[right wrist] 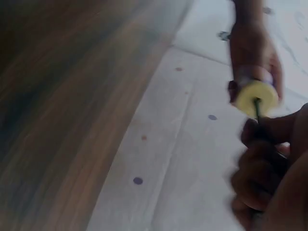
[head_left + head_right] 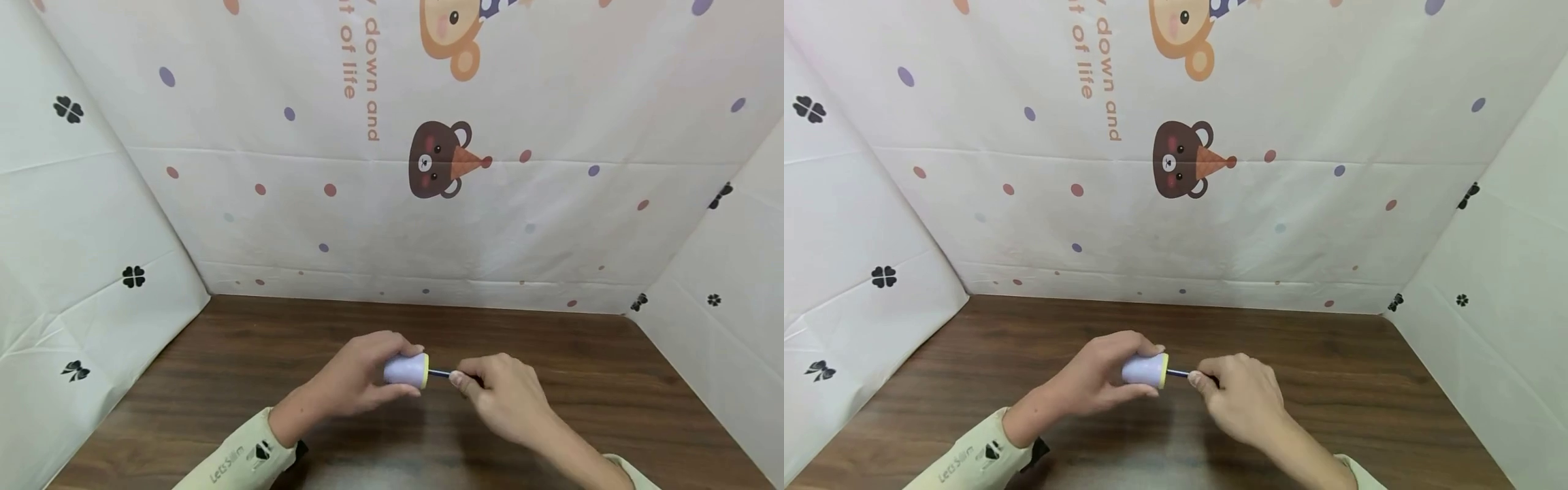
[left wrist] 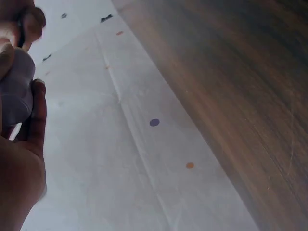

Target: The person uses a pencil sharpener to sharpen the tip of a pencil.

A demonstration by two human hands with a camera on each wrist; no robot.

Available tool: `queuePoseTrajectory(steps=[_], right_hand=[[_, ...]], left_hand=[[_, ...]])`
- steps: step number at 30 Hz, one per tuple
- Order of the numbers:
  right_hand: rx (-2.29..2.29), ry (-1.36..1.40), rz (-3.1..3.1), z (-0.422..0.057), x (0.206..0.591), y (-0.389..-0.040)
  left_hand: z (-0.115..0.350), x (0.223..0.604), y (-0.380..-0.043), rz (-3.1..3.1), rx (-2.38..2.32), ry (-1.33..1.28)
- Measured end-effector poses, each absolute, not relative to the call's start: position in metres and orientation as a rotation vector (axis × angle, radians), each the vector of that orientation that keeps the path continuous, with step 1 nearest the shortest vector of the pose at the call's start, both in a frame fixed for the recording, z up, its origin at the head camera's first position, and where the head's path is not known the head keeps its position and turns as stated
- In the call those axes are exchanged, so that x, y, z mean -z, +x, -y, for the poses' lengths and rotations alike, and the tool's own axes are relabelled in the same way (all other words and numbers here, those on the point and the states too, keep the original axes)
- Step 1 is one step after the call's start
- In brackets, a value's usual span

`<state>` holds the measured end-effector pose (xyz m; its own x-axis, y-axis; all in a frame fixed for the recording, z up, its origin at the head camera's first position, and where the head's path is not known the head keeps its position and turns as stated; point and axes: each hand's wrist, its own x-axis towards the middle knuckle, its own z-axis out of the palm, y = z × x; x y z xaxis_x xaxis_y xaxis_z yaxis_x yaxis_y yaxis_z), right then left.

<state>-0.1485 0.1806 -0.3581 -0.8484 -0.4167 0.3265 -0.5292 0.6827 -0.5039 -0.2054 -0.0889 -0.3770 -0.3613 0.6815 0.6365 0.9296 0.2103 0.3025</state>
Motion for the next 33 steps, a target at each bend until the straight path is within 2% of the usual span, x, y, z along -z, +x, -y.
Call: queuePoseTrajectory(steps=[4, 6, 8, 12, 16, 19, 22, 25, 30, 33], right_hand=[[-1.752, 0.723, 3.004, -0.193, 0.352, -0.159], [-1.925, 0.763, 2.986, -0.196, 0.353, -0.163], [-1.784, 0.753, 2.993, -0.195, 0.354, -0.162], [-1.106, 0.783, 2.814, -0.189, 0.357, -0.157], [-0.469, 1.017, 2.065, -0.182, 0.36, -0.164], [-0.189, 1.045, 1.454, -0.176, 0.355, -0.175], [-0.113, 1.012, 1.19, -0.171, 0.35, -0.18], [-0.121, 0.99, 1.231, -0.168, 0.35, -0.175], [-0.329, 0.909, 1.798, -0.17, 0.358, -0.156], [-0.763, 0.882, 2.373, -0.175, 0.358, -0.147]], left_hand=[[0.084, 0.38, -0.204, 2.029, 0.737, -1.58], [0.084, 0.381, -0.203, 2.026, 0.707, -1.575], [0.084, 0.383, -0.202, 2.038, 0.732, -1.554], [0.085, 0.385, -0.203, 2.1, 0.859, -1.472], [0.086, 0.382, -0.202, 2.143, 1.134, -1.389], [0.085, 0.379, -0.2, 2.122, 1.354, -1.381], [0.083, 0.377, -0.199, 2.109, 1.459, -1.407], [0.084, 0.376, -0.198, 2.122, 1.459, -1.411], [0.088, 0.374, -0.199, 2.137, 1.303, -1.412], [0.089, 0.373, -0.2, 2.13, 1.151, -1.452]])
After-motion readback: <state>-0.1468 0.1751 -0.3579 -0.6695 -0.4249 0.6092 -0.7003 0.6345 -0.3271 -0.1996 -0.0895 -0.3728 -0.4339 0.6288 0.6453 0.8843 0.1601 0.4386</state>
